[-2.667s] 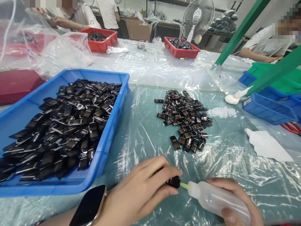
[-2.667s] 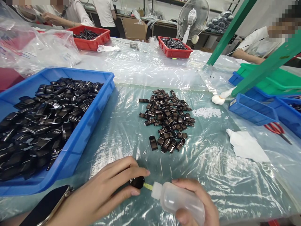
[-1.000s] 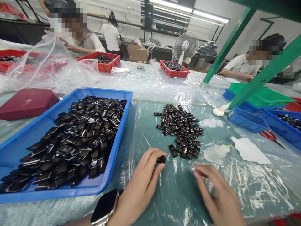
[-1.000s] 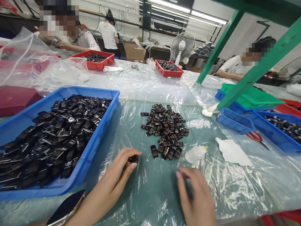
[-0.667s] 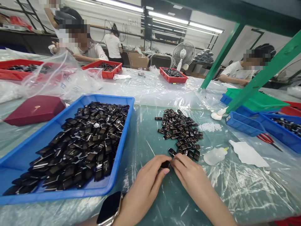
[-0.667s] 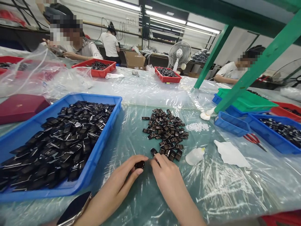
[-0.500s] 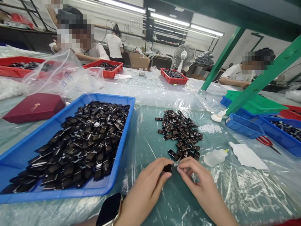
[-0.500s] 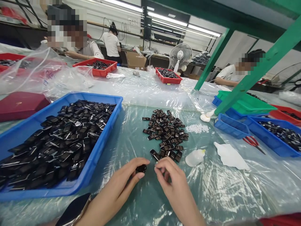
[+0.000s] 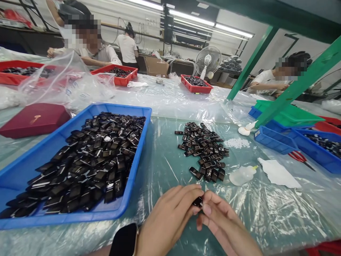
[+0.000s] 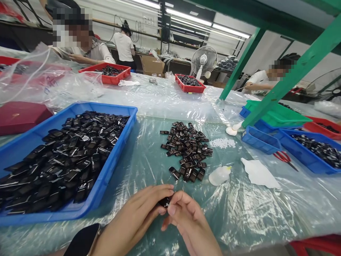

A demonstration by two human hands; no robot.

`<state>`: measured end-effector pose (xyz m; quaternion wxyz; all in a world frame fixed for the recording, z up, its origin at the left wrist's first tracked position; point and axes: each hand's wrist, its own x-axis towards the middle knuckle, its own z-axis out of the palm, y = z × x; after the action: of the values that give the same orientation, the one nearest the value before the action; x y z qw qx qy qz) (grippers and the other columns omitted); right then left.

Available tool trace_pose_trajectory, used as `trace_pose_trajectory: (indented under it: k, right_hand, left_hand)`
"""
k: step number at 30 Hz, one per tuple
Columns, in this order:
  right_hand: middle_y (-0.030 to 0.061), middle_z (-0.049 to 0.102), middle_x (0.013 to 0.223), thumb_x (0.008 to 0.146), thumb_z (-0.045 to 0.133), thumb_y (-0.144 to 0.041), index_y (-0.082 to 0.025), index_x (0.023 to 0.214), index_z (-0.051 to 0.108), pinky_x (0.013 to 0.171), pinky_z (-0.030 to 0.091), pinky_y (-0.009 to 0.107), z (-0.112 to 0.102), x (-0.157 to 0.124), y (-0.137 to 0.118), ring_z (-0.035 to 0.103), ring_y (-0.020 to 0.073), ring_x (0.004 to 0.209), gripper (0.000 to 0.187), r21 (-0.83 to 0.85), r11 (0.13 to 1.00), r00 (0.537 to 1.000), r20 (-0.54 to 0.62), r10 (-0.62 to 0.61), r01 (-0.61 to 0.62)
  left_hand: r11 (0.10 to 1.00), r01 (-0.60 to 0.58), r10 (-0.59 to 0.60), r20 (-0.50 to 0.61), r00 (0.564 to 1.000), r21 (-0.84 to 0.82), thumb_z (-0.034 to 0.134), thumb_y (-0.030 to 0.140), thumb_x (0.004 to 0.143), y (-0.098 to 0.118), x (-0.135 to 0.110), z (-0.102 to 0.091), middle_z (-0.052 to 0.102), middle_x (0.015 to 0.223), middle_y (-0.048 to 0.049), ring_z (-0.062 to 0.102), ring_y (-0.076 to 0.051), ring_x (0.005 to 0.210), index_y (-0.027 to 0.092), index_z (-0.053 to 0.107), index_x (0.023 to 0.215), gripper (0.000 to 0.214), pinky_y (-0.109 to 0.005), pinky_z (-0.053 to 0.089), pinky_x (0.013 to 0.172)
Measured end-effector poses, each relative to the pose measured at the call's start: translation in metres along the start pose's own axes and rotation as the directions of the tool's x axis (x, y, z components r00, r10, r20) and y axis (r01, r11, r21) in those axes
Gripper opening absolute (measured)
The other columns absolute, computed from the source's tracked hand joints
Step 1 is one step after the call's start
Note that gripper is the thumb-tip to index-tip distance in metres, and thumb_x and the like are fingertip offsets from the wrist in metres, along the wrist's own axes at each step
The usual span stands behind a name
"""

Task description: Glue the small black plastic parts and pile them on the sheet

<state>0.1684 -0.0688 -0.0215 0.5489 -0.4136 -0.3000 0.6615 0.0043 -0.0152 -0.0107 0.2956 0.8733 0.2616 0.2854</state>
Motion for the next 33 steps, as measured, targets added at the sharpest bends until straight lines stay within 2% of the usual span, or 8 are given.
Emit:
trace_pose_trajectory:
  k: [4,10,16,22,27,31,33]
  right_hand:
    - [-0.0008,0.059,0.077,0.083,0.073,-0.034,-0.024,0.082,0.072,0.065,0.054,0.025,-0.002,-0.001,0.0,0.062,0.0117,0.066,0.01,0.104,0.994,0.999,0.037,0.028,-0.032]
    - [-0.0001,0.061,0.078,0.08,0.076,-0.034,-0.024,0.081,0.074,0.065,0.054,0.024,-0.001,0.0,0.0,0.062,0.0119,0.067,0.01,0.17,0.984,0.996,0.071,0.048,-0.059]
    - [-0.0011,0.061,0.077,0.08,0.077,-0.03,-0.025,0.085,0.075,0.063,0.053,0.024,-0.002,-0.002,-0.001,0.062,0.0117,0.067,0.007,0.183,0.976,0.992,0.043,0.115,-0.121]
    - [-0.0011,0.061,0.077,0.079,0.079,-0.029,-0.025,0.092,0.076,0.063,0.053,0.023,-0.002,-0.003,0.001,0.06,0.0105,0.067,0.015,0.172,0.977,0.992,0.031,0.121,-0.124]
    - [-0.0003,0.064,0.083,0.073,0.083,-0.028,-0.025,0.095,0.074,0.062,0.052,0.021,-0.005,-0.003,0.004,0.061,0.0106,0.07,0.024,0.155,0.982,0.994,0.025,0.11,-0.112]
    - [-0.0024,0.061,0.074,0.067,0.087,-0.034,-0.025,0.083,0.071,0.056,0.051,0.021,0.003,-0.006,0.008,0.059,0.0105,0.063,0.024,0.134,0.99,0.999,0.005,0.054,-0.054]
    - [-0.0018,0.061,0.073,0.065,0.086,-0.041,-0.025,0.077,0.07,0.052,0.05,0.022,0.009,-0.009,0.006,0.058,0.0114,0.06,0.025,0.11,0.994,1.0,-0.014,0.0,0.002]
  left_hand:
    - [0.999,-0.03,0.03,-0.018,0.999,0.015,0.038,0.019,0.104,0.001,0.0,0.0,0.065,0.126,-0.0102,0.063,-0.025,0.113,0.021,0.049,0.126,0.025,-0.044,0.057,0.089]
    - [0.999,-0.033,0.034,-0.039,0.999,0.033,0.035,0.021,0.105,0.002,0.0,0.0,0.066,0.125,-0.0106,0.064,-0.025,0.112,0.02,0.049,0.125,0.025,-0.043,0.058,0.088]
    - [0.998,-0.047,0.049,-0.046,0.998,0.043,0.032,0.024,0.106,0.002,-0.003,0.003,0.066,0.125,-0.0098,0.064,-0.024,0.111,0.02,0.047,0.127,0.027,-0.042,0.057,0.087]
    - [0.993,-0.087,0.09,-0.034,0.995,0.074,0.035,0.021,0.105,0.001,-0.003,0.002,0.064,0.127,-0.011,0.063,-0.025,0.111,0.018,0.048,0.13,0.028,-0.042,0.056,0.088]
    - [0.99,-0.14,0.14,-0.025,0.99,0.004,0.038,0.017,0.103,0.0,-0.002,-0.002,0.066,0.125,-0.0101,0.064,-0.021,0.105,0.017,0.052,0.126,0.026,-0.035,0.055,0.088]
    - [0.96,-0.238,0.255,-0.108,0.961,0.149,0.031,0.022,0.106,0.005,0.0,-0.001,0.072,0.115,-0.0088,0.068,-0.02,0.092,0.015,0.055,0.121,0.029,-0.031,0.058,0.078]
    - [0.925,-0.273,0.316,-0.139,0.938,0.263,0.029,0.024,0.107,0.01,0.0,-0.005,0.074,0.112,-0.0069,0.069,-0.019,0.092,0.015,0.058,0.118,0.032,-0.029,0.057,0.079]
